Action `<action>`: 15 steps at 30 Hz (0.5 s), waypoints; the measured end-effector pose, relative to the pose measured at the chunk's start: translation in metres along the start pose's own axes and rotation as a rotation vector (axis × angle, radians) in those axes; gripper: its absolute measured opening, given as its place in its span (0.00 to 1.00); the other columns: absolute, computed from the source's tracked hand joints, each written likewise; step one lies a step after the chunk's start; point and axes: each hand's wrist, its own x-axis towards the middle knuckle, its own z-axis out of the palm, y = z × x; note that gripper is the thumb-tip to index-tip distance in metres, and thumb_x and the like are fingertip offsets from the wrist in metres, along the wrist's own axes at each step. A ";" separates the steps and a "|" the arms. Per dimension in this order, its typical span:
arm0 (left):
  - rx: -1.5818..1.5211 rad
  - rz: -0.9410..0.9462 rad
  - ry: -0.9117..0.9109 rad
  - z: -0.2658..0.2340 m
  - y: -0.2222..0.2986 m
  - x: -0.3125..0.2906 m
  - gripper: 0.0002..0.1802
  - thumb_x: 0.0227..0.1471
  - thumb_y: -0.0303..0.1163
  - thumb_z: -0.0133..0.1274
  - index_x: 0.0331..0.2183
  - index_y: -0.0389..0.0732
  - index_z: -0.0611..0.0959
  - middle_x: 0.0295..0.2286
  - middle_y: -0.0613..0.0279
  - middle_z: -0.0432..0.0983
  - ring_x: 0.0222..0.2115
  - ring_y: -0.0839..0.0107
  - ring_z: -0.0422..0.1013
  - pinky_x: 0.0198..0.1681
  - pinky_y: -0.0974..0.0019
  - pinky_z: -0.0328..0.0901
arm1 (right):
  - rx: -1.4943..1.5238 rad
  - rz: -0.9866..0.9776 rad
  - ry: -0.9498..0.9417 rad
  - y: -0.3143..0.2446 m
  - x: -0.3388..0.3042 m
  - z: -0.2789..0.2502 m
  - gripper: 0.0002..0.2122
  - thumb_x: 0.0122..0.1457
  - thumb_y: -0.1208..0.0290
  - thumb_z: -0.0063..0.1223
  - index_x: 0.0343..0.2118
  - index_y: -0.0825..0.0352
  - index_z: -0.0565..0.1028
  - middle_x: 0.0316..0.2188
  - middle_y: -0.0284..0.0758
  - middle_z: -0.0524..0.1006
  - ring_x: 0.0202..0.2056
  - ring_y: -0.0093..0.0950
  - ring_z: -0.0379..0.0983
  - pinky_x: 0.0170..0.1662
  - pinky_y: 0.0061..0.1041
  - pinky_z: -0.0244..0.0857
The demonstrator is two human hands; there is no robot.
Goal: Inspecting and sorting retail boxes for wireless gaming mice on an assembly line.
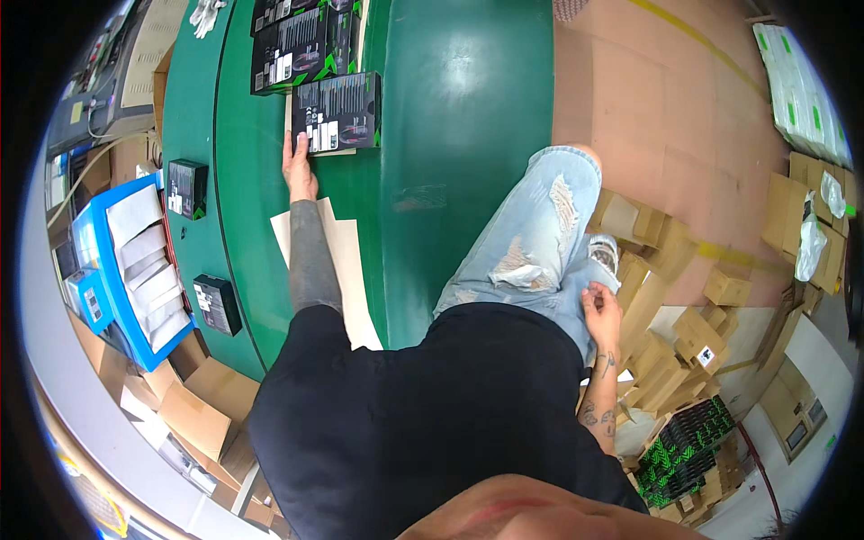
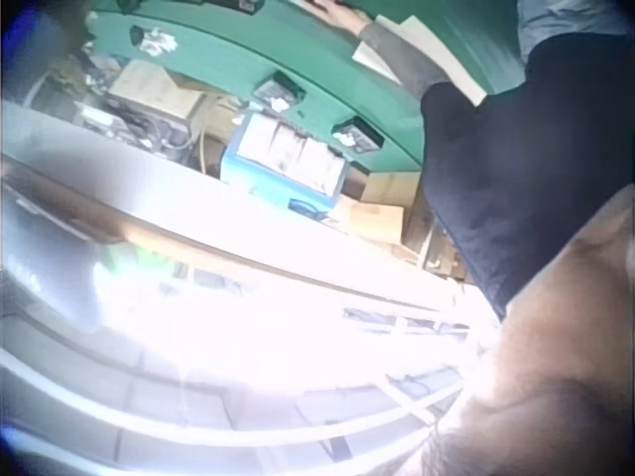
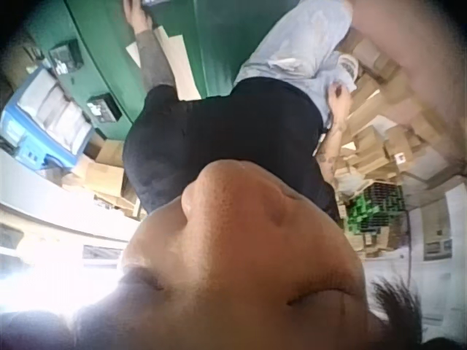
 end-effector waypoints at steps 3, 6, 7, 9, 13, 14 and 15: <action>0.019 -0.002 -0.002 0.003 0.001 0.000 0.29 0.42 0.31 0.59 0.45 0.31 0.69 0.39 0.56 0.70 0.39 0.72 0.66 0.46 0.69 0.58 | 0.010 -0.112 0.113 -0.029 0.009 0.008 0.09 0.50 0.68 0.53 0.32 0.67 0.73 0.26 0.36 0.74 0.26 0.25 0.70 0.32 0.22 0.65; -0.058 0.119 0.125 0.001 -0.002 0.004 0.25 0.41 0.30 0.60 0.42 0.32 0.70 0.35 0.58 0.72 0.36 0.71 0.67 0.44 0.69 0.60 | 0.058 -0.353 0.230 -0.089 0.020 0.013 0.08 0.50 0.70 0.53 0.31 0.67 0.74 0.26 0.35 0.74 0.26 0.24 0.70 0.31 0.21 0.64; -0.117 0.193 0.093 -0.017 -0.006 0.015 0.24 0.41 0.28 0.59 0.41 0.34 0.70 0.35 0.58 0.71 0.36 0.71 0.67 0.43 0.69 0.60 | 0.081 -0.435 0.221 -0.103 0.021 0.018 0.07 0.50 0.71 0.53 0.30 0.67 0.74 0.26 0.35 0.74 0.25 0.23 0.70 0.31 0.21 0.64; -0.155 0.127 0.050 0.003 0.018 -0.004 0.25 0.38 0.24 0.60 0.41 0.35 0.69 0.36 0.56 0.70 0.35 0.70 0.67 0.42 0.68 0.61 | 0.130 -0.551 0.220 -0.129 0.018 0.022 0.05 0.49 0.74 0.53 0.29 0.67 0.74 0.26 0.34 0.74 0.24 0.22 0.70 0.31 0.19 0.64; 0.261 0.562 0.002 0.041 0.070 -0.070 0.27 0.34 0.24 0.62 0.39 0.34 0.69 0.37 0.55 0.70 0.36 0.68 0.68 0.42 0.67 0.61 | 0.378 -0.558 -0.025 -0.154 0.015 0.045 0.06 0.50 0.74 0.53 0.31 0.68 0.74 0.27 0.33 0.75 0.28 0.20 0.72 0.33 0.19 0.65; 0.364 0.779 -0.031 0.053 0.075 -0.097 0.28 0.32 0.25 0.64 0.38 0.35 0.69 0.36 0.54 0.70 0.37 0.66 0.68 0.43 0.66 0.61 | 0.555 -0.533 -0.218 -0.148 0.025 0.056 0.11 0.52 0.72 0.52 0.39 0.66 0.71 0.34 0.34 0.75 0.33 0.21 0.71 0.36 0.20 0.65; 0.446 0.934 -0.154 0.070 0.094 -0.140 0.27 0.30 0.24 0.64 0.36 0.37 0.70 0.35 0.54 0.71 0.38 0.63 0.68 0.43 0.66 0.61 | 0.777 -0.347 -0.470 -0.160 0.024 0.051 0.17 0.54 0.66 0.50 0.46 0.64 0.65 0.40 0.36 0.72 0.38 0.24 0.70 0.39 0.23 0.66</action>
